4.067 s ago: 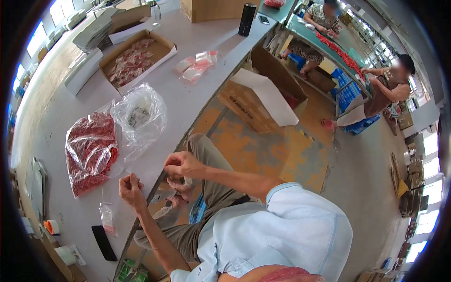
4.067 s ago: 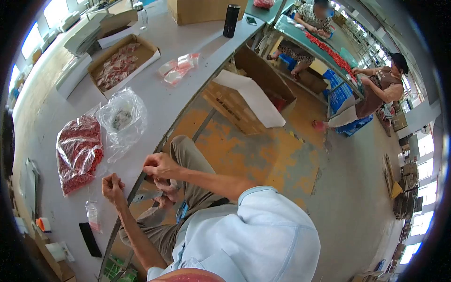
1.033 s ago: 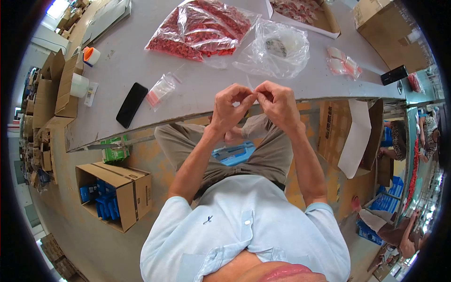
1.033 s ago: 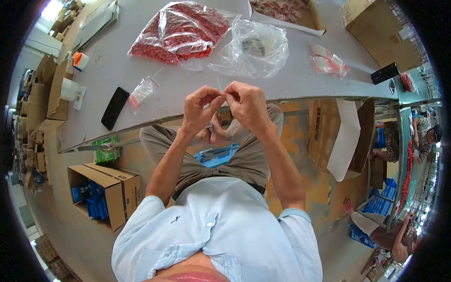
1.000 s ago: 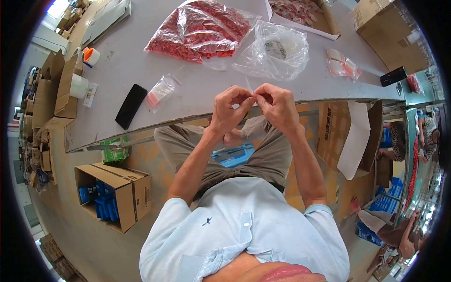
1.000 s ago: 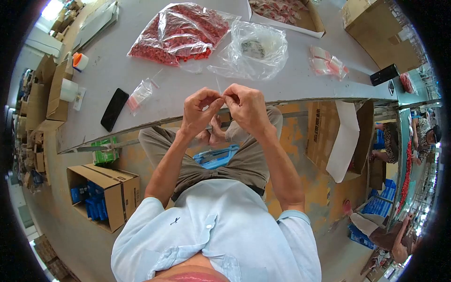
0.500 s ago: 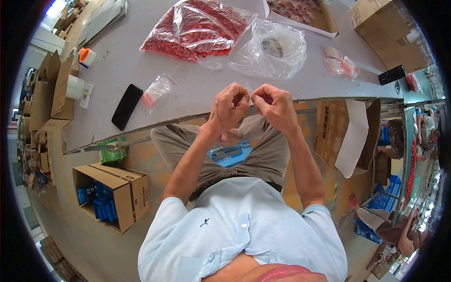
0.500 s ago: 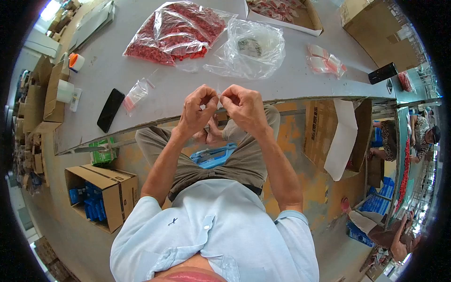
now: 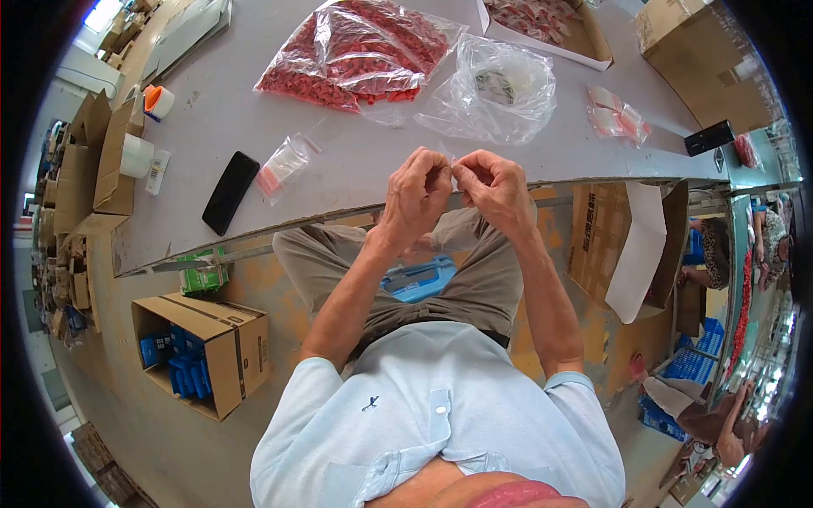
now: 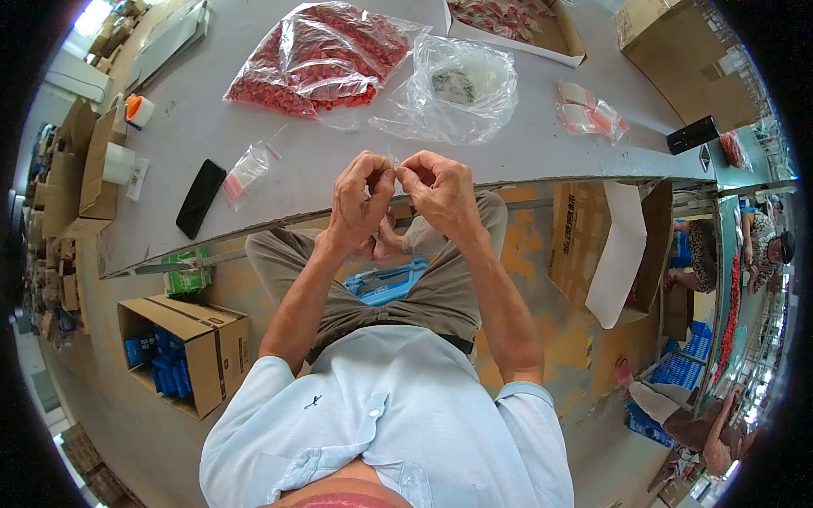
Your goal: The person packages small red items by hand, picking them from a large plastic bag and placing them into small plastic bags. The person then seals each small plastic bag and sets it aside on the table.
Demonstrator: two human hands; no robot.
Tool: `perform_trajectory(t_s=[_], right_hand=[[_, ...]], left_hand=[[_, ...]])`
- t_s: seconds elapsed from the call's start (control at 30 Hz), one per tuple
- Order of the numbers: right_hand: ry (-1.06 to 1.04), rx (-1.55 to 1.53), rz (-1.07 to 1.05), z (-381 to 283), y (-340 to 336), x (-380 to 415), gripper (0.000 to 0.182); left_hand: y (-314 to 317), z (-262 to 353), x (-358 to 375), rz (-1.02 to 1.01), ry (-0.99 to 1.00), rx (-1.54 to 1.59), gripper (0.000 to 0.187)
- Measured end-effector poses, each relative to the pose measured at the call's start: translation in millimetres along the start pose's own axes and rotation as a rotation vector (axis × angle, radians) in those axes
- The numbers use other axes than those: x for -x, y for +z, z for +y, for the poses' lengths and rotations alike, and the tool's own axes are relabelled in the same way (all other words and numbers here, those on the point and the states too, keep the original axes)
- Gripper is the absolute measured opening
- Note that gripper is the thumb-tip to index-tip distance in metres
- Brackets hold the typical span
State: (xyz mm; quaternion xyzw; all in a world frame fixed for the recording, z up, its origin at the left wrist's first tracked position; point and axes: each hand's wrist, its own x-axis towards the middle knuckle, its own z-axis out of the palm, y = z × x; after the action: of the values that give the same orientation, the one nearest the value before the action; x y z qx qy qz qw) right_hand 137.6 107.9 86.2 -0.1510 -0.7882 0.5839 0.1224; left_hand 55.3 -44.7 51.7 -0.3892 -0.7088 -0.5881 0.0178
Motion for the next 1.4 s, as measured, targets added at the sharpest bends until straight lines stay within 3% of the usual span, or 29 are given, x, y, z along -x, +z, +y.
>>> perform_trajectory(t_s=[0.1, 0.27, 0.47, 0.6, 0.63, 0.73, 0.8, 1.0, 1.13, 1.2, 1.4], right_hand=[[0.012, -0.03, -0.033, 4, 1, 2, 0.011], [-0.275, 0.397, 0.128, -1, 6, 3, 0.012], [-0.268, 0.571, 0.146, -2, -1, 6, 0.017], [-0.242, 0.553, 0.175, 6, -7, 5, 0.015], [-0.146, 0.423, 0.151, 5, -8, 6, 0.013], [-0.04, 0.234, 0.115, 10, -9, 5, 0.012], [-0.029, 0.174, 0.111, 11, -7, 4, 0.013], [-0.051, 0.159, 0.113, 1, -1, 6, 0.015], [-0.067, 0.179, 0.102, -3, 1, 8, 0.014], [-0.083, 0.182, 0.094, -3, 6, 9, 0.013], [-0.212, 0.241, 0.161, -1, 18, 14, 0.01]], left_hand=[[0, -2, 2, -0.032, 0.001, -0.02, 0.009], [17, -13, 9, 0.036, 0.026, -0.015, 0.01], [19, -10, 4, 0.003, 0.15, -0.152, 0.017], [12, -12, -2, 0.048, 0.169, -0.275, 0.016], [10, -11, -3, 0.049, 0.168, -0.276, 0.016], [6, -8, -3, 0.015, 0.049, -0.154, 0.012], [6, -5, 0, -0.076, -0.271, 0.067, 0.009], [5, 13, 5, -0.039, -0.465, 0.375, 0.014], [6, -3, 11, -0.031, -0.455, 0.357, 0.017], [6, -9, 12, -0.049, -0.526, 0.509, 0.013], [5, -6, 11, 0.089, -0.536, 0.409, 0.011]])
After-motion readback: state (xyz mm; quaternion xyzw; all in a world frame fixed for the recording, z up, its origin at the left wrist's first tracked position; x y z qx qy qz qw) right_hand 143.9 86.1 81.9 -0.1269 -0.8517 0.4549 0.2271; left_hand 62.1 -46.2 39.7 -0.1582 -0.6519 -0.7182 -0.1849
